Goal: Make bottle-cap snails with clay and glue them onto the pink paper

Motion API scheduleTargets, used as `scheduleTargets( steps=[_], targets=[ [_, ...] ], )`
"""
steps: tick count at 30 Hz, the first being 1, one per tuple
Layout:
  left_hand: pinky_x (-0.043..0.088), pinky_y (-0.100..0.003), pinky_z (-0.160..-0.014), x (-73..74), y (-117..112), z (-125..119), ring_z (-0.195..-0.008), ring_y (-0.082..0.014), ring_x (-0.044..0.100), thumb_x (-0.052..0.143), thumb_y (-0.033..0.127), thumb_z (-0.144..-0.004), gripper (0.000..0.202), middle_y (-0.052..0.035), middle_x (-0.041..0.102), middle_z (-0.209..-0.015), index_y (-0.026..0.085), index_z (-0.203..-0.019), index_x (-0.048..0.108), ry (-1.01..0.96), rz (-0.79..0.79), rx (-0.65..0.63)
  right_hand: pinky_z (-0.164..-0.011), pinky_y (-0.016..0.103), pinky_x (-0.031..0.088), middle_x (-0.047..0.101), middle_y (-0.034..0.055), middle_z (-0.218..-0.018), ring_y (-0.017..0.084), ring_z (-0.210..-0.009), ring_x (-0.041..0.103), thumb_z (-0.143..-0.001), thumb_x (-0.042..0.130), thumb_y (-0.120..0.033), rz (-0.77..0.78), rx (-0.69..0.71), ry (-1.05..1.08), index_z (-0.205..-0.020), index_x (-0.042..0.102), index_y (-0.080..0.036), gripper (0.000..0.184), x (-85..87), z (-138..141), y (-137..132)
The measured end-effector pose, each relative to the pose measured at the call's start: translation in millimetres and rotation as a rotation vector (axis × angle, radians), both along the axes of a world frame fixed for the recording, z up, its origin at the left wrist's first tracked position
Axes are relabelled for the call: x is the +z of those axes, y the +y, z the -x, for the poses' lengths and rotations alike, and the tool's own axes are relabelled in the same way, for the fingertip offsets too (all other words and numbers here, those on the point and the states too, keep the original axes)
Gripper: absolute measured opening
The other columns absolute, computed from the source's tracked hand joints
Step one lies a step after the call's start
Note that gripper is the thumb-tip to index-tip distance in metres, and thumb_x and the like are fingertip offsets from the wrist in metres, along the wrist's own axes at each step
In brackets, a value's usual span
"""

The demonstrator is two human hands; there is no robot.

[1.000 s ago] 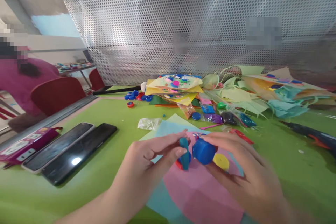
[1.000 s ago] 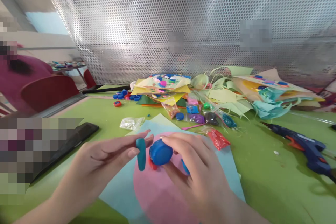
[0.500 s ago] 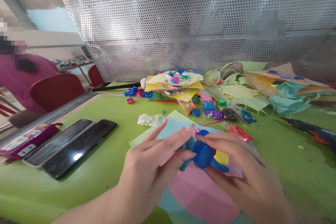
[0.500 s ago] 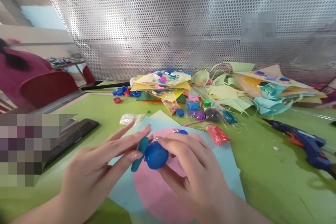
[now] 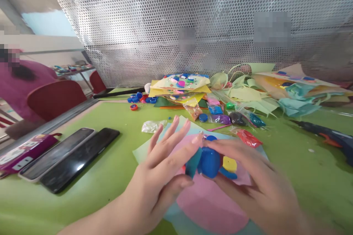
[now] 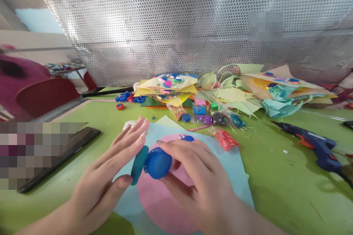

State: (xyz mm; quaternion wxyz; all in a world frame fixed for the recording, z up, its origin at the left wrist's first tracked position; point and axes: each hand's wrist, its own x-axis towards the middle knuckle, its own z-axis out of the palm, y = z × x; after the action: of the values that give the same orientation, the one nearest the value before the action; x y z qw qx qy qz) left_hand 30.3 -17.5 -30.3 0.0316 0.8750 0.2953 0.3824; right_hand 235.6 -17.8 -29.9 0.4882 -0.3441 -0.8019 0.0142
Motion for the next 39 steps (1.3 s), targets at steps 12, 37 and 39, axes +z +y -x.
scheduleTargets(
  steps=[12,37,39],
  targets=[
    [0.023,-0.055,-0.110,-4.4,1.6,-6.7,-0.137,-0.0329,0.021,0.048,0.049,-0.086,0.059,-0.0110,0.042,-0.142,0.025,-0.138,0.034,-0.121,0.099,-0.047,-0.077,0.019,0.053,0.071,0.0021,-0.096,0.012,-0.083,0.067,-0.086,0.056,-0.026,-0.015,0.044,-0.006,-0.104,0.060,-0.016,0.021,-0.8,-1.2,-1.9],
    [0.017,-0.053,-0.110,-7.9,3.4,-6.1,-0.138,-0.0354,0.012,0.031,0.060,-0.087,0.071,-0.0133,0.035,-0.146,0.020,-0.144,0.020,-0.010,-0.019,-0.065,-0.065,0.029,0.056,0.072,0.0031,-0.085,0.019,-0.077,0.068,-0.083,0.060,-0.034,-0.042,0.112,0.011,-0.096,0.059,-0.020,0.019,0.5,0.1,-0.1],
    [0.017,-0.054,-0.109,-8.1,4.2,-5.9,-0.138,-0.0358,0.011,0.034,0.059,-0.087,0.072,-0.0137,0.034,-0.147,0.019,-0.144,0.018,0.009,-0.021,-0.073,-0.065,0.029,0.056,0.073,0.0026,-0.083,0.019,-0.077,0.069,-0.083,0.060,-0.034,-0.063,0.092,0.004,-0.093,0.060,-0.021,0.017,2.2,0.0,-1.0]
  ],
)
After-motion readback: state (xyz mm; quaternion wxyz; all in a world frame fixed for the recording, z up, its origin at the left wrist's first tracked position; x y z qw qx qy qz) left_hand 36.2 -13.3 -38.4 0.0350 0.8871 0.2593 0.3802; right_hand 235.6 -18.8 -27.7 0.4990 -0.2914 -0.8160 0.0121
